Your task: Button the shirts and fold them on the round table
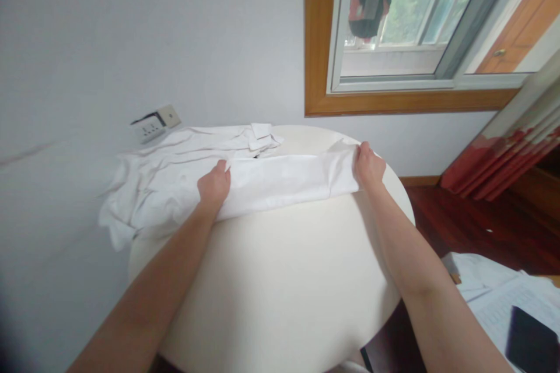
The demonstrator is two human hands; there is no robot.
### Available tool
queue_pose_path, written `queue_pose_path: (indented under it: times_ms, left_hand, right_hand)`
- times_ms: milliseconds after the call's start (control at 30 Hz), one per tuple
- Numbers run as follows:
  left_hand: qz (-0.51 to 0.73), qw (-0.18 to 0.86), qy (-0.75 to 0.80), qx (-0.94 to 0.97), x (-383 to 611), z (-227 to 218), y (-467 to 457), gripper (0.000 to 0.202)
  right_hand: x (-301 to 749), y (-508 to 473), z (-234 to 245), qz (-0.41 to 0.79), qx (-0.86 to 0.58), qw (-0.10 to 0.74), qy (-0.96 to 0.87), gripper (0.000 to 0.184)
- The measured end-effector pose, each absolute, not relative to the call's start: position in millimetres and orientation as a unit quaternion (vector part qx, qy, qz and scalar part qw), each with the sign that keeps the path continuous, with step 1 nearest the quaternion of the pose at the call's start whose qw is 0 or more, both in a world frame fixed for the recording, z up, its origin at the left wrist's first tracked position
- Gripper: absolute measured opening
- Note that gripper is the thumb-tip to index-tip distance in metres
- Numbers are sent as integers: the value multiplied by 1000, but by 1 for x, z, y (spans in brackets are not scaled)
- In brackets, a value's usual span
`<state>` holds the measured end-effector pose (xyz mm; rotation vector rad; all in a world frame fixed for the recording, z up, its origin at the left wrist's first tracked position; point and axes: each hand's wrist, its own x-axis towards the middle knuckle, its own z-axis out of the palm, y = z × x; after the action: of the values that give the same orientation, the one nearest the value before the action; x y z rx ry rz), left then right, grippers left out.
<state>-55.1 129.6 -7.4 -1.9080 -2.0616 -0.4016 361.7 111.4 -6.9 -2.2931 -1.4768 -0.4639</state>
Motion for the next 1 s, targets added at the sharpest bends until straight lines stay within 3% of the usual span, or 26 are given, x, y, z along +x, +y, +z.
queue_pose_path:
  times_ms: [200,467,600,733,1000]
  left_hand:
    - [-155,148,-717,-663,-56,-8,131,44]
    - [-180,148,-720,-654,-55,-9,132,44]
    - [-183,139,-725,-649,-55,-10,132,47]
    - [-186,149,-728,-643,-54,-9,132,51]
    - [-166,182,-743,-622,-59,7,127,57]
  right_hand:
    - [375,120,-28,-85,-834,108,-535,40]
    - [377,129,-21,-154,-777,225,-568,35]
    - [370,136,-25,-115,-744,286,-592,37]
    - [372,141,-38,-60,-758,277,-587,32]
    - [374,142,-43,-76,-763,239,-596,30]
